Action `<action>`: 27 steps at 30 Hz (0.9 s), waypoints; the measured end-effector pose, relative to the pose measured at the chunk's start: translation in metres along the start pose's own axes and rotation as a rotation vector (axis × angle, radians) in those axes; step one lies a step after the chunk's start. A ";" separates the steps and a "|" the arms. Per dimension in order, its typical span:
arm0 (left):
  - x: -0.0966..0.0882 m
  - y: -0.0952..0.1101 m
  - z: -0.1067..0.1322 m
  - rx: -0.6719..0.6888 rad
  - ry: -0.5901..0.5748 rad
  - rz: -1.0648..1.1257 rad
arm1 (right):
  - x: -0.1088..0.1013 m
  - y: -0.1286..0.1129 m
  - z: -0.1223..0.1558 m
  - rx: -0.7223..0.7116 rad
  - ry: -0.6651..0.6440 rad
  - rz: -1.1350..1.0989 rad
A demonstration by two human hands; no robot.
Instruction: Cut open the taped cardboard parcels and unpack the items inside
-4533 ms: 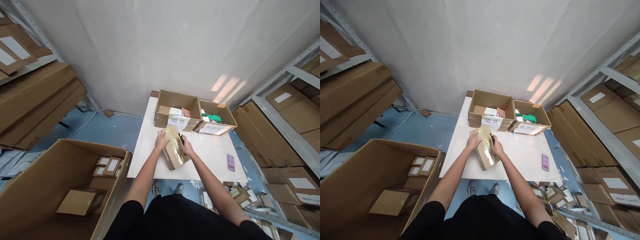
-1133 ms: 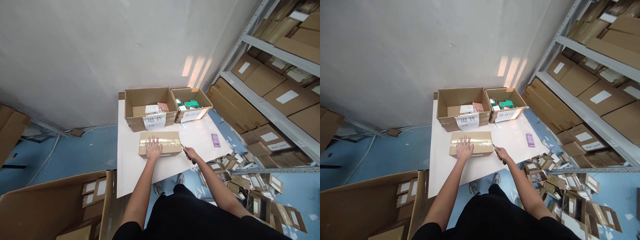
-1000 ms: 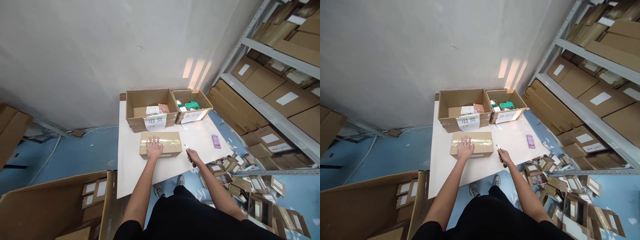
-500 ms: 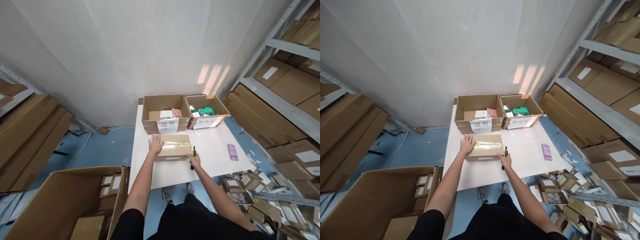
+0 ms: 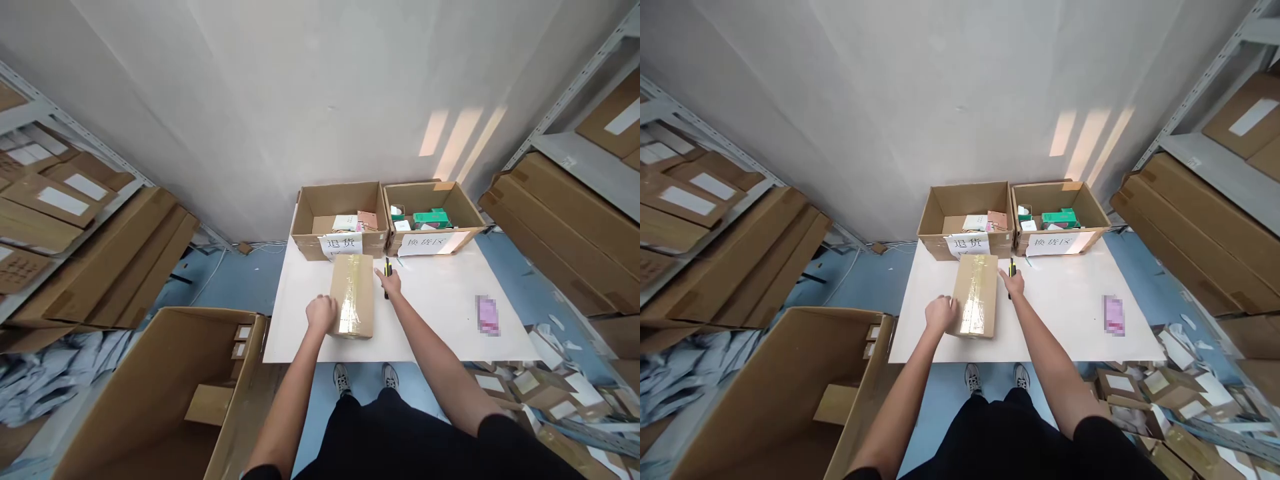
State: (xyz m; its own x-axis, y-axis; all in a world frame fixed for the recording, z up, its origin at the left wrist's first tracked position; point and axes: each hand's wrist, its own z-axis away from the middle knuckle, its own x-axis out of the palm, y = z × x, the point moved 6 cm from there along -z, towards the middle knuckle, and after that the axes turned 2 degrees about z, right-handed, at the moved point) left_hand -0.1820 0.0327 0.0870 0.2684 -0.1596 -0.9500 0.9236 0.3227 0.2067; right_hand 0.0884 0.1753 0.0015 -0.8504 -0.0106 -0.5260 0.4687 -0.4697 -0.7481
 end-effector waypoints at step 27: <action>0.014 0.094 -0.001 0.113 0.042 -0.093 | -0.104 0.020 0.023 -0.296 -0.051 0.216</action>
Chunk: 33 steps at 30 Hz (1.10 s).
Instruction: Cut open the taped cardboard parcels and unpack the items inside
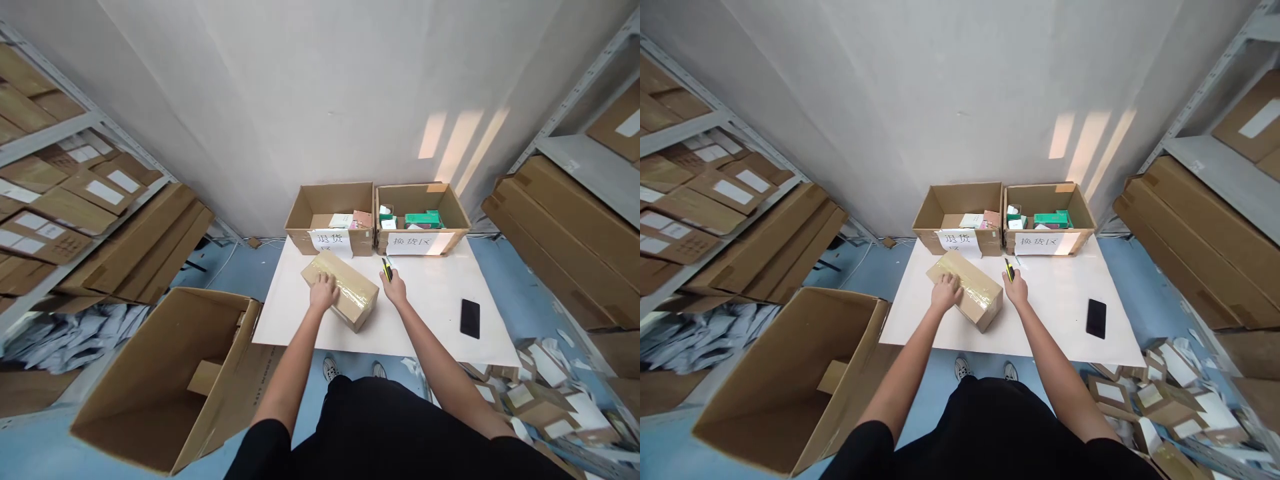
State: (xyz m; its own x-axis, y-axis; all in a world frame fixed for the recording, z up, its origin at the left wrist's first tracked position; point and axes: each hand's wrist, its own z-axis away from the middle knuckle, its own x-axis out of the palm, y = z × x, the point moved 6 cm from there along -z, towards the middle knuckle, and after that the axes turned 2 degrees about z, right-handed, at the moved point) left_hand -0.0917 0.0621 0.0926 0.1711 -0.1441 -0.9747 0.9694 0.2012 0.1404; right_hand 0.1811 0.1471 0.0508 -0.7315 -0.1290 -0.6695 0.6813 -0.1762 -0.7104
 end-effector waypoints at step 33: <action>0.066 0.072 0.018 -0.166 0.212 0.091 | 0.000 0.063 0.058 0.098 -0.173 0.220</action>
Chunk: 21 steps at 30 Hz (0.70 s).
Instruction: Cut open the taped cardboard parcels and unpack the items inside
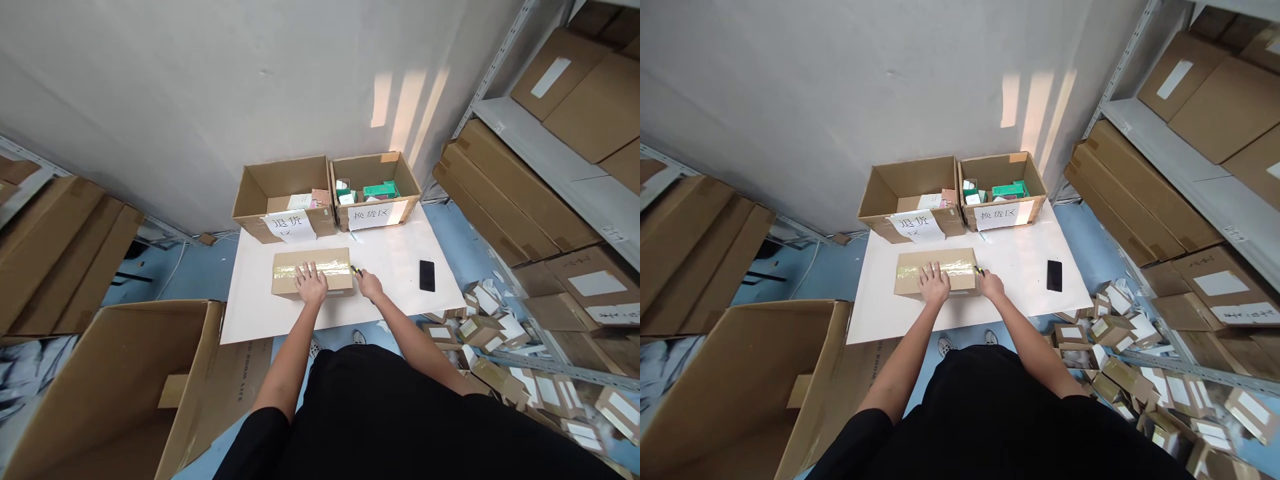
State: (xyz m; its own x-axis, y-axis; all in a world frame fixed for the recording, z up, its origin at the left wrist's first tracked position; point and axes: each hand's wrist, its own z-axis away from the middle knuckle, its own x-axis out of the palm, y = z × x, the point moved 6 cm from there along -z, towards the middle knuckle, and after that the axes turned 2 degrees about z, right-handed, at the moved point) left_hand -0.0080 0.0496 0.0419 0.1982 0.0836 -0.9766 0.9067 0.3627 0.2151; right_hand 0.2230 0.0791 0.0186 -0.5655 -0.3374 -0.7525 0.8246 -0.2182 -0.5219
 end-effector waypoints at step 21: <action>-0.002 0.001 0.000 -0.006 -0.057 -0.012 | 0.005 0.002 0.011 0.054 -0.133 -0.320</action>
State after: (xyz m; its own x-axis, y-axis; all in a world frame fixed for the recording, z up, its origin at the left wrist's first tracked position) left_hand -0.0074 0.0502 0.0442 0.2085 0.0265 -0.9777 0.9067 0.3694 0.2034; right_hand 0.2215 0.0671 0.0180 -0.7916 -0.3597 -0.4939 0.6077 -0.3790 -0.6979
